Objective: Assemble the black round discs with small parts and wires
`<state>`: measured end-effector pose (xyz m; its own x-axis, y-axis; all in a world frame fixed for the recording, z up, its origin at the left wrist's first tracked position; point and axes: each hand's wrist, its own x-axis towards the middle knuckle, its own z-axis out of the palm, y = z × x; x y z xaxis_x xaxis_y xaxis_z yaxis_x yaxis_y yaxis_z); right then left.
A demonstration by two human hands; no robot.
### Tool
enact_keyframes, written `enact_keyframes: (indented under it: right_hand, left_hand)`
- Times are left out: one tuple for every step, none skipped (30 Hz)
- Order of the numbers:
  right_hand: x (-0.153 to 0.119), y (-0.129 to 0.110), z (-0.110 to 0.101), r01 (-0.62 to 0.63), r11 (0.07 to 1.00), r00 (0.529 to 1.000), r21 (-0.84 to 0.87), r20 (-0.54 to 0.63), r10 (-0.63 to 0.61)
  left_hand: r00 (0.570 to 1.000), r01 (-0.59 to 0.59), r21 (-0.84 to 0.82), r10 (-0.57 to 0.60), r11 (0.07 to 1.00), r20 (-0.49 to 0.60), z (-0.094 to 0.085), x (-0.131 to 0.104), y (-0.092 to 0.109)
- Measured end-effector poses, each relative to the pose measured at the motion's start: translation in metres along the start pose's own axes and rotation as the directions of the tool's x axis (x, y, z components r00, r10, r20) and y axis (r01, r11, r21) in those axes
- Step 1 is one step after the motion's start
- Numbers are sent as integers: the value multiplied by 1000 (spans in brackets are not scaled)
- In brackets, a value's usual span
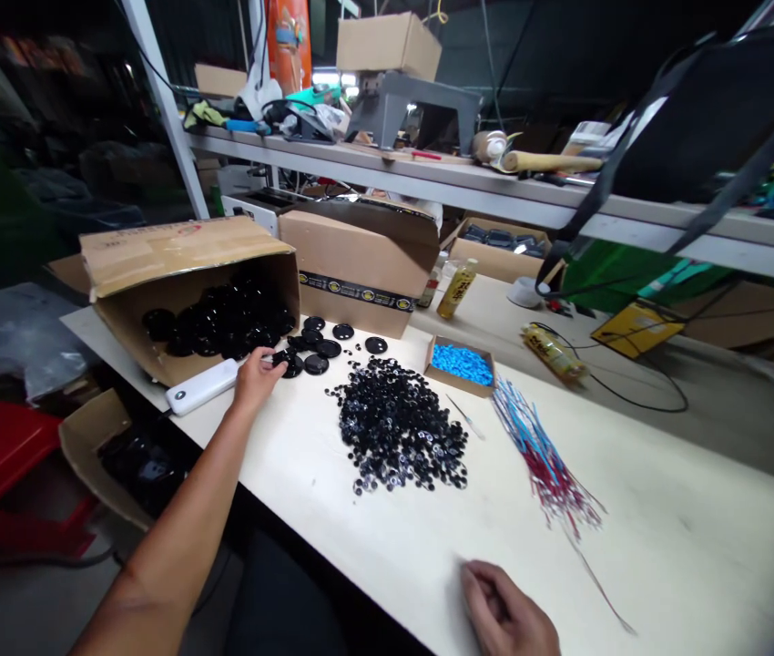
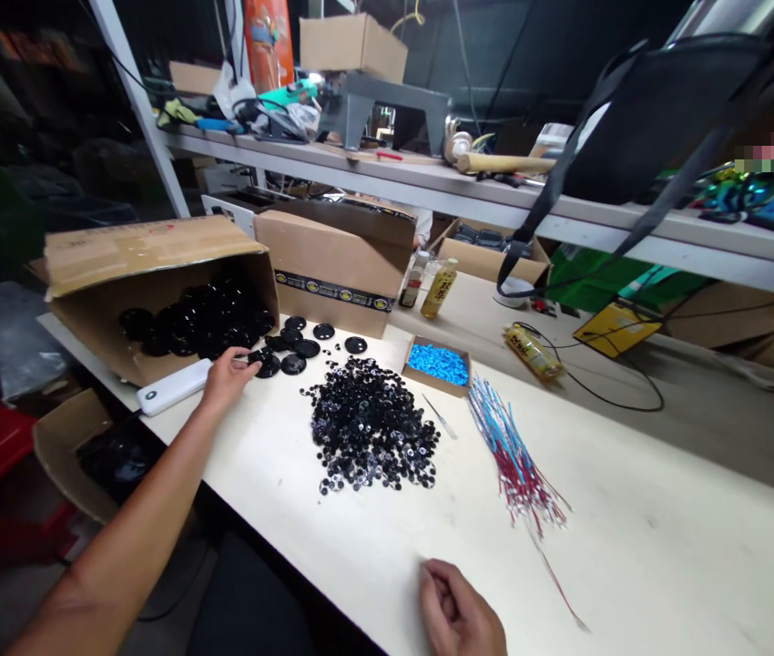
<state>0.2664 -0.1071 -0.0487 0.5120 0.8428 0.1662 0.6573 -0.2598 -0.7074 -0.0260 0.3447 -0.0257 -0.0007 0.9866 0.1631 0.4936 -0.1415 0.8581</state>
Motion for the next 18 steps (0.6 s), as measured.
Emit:
enact_keyframes:
  right_hand:
    - [0,-3,0,3,1000,1000,3,-13,-3]
    - [0,-5,0,7,1000,1000,7,-27,-7]
    - [1,-8,0,11,1000,999,8,-37,-10]
    - [1,-9,0,13,1000,999,6,-43,-12]
    - [1,-11,0,14,1000,999,3,-45,-14]
    - [1,-12,0,14,1000,999,-1,-45,-14]
    - [2,-13,-1,11,1000,999,-4,-45,-11]
    - [2,-14,-1,5,1000,999,-7,-45,-6]
    - [2,-14,-1,-2,1000,999,-8,-46,1]
    - [2,-15,-1,-8,1000,999,-6,-47,8]
    - [3,-16,-1,-14,1000,999,-4,-48,14]
    - [3,-16,-1,-19,1000,999,-2,-49,19]
    - [3,-16,-1,-22,1000,999,-2,-46,22]
    - [3,-16,0,-22,1000,999,-4,-38,22]
    - [3,-16,0,-21,1000,999,-8,-31,21]
    - [3,-15,0,-19,1000,999,-14,-29,19]
    - [2,-15,1,-17,1000,999,-19,-31,16]
    - [2,-15,1,-14,1000,999,-23,-36,13]
  left_hand:
    - [1000,6,-33,-6,999,2,-1,-4,-2]
    - [1000,9,-61,-8,998,6,-3,-8,-4]
    - [1000,8,-84,-7,996,11,-5,-13,-6]
    - [1000,6,-98,-5,995,12,-7,-17,-8]
    - [1000,4,-103,-3,995,9,-9,-20,-10]
    - [1000,1,-100,0,995,4,-11,-23,-11]
    - [1000,-1,-87,1,996,-6,-14,-24,-12]
    - [1000,-2,-66,1,998,-17,-16,-25,-13]
    - [1000,-2,-38,1,999,-28,-17,-24,-12]
    - [999,-2,-3,2,1000,-39,-18,-22,-11]
    - [999,-3,36,4,999,-47,-19,-19,-10]
    - [999,-4,76,8,997,-51,-20,-15,-8]
    - [999,-6,116,11,993,-49,-20,-10,-5]
    - [999,-8,152,14,988,-41,-19,-4,-2]
    - [999,-9,185,15,983,-30,-18,2,0]
    - [1000,-8,214,12,977,-17,-17,9,3]
    - [1000,-8,239,8,971,-1,-16,16,6]
    - [1000,-9,261,5,965,16,-14,22,9]
